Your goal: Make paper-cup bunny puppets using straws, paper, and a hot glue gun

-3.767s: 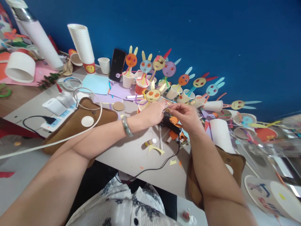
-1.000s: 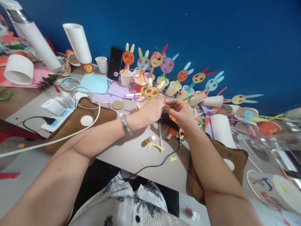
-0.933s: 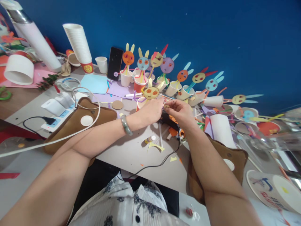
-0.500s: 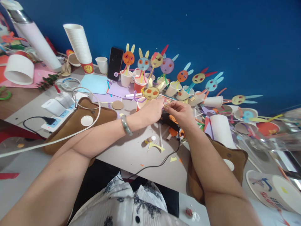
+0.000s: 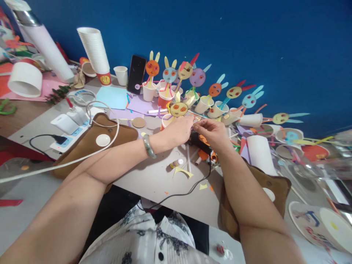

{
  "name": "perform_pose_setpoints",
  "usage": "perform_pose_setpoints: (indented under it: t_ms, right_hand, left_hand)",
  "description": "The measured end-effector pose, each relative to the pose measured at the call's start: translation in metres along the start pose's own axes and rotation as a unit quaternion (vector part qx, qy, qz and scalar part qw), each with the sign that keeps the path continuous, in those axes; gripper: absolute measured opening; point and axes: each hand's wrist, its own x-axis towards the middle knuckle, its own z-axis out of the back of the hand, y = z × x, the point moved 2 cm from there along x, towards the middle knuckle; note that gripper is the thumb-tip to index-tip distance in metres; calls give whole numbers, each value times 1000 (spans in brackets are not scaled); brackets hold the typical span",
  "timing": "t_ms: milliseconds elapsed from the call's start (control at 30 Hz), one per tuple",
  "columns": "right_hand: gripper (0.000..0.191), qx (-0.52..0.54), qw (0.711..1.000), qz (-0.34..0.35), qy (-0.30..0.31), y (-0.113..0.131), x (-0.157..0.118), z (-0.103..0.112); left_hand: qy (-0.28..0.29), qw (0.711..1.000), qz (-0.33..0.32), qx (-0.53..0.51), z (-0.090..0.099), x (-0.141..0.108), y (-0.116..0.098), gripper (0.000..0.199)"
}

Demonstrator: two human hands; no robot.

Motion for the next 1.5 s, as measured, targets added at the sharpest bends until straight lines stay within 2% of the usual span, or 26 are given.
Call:
perform_pose_setpoints:
  t_ms: [167,267,367,467,567,633,733,833,900,1033,1133,1300,1500]
  right_hand:
    - [25,19,1000,7,-1,-1,1,-1]
    - [29,30,1000,5,-2,-2,1,-1]
    - [35,40,999,5,-5,-2,2,0]
    - [39,47,999,14,-13,-2,4,2]
    - [40,41,998,28,-26,-3,6,4]
    - [41,41,998,37,-40,-5,7,6]
    - [44,47,994,44,-84,-8,11,11]
    - [41,53,981,71,-174,-5,12,17]
    - [34,60,962,102,-246,3,11,21]
    - [23,58,922,170,-344,23,1,25]
    - [18,36,905,223,-360,38,-8,24]
    - [16,-16,895,303,-326,53,-22,15]
    - [14,-68,887,320,-326,62,-30,10]
  left_hand:
    - [-7,1000,-11,-7,-3,0,-1,29]
    - [-12,999,-34,0,5,-5,-7,33]
    - [-9,998,-54,4,32,-16,-16,32]
    - [-31,997,-65,0,71,-28,-21,28]
    - [-37,998,-38,32,100,-32,-14,26]
    - [-13,997,-5,71,105,-30,-2,25]
    - [90,985,34,143,92,-32,23,21]
    - [151,965,41,211,72,-46,45,22]
    - [151,955,35,252,60,-56,56,26]
    - [162,937,103,293,44,-62,72,32]
    - [186,928,116,300,39,-57,77,32]
    - [205,926,110,298,41,-56,79,38]
    - [196,933,108,281,45,-59,85,35]
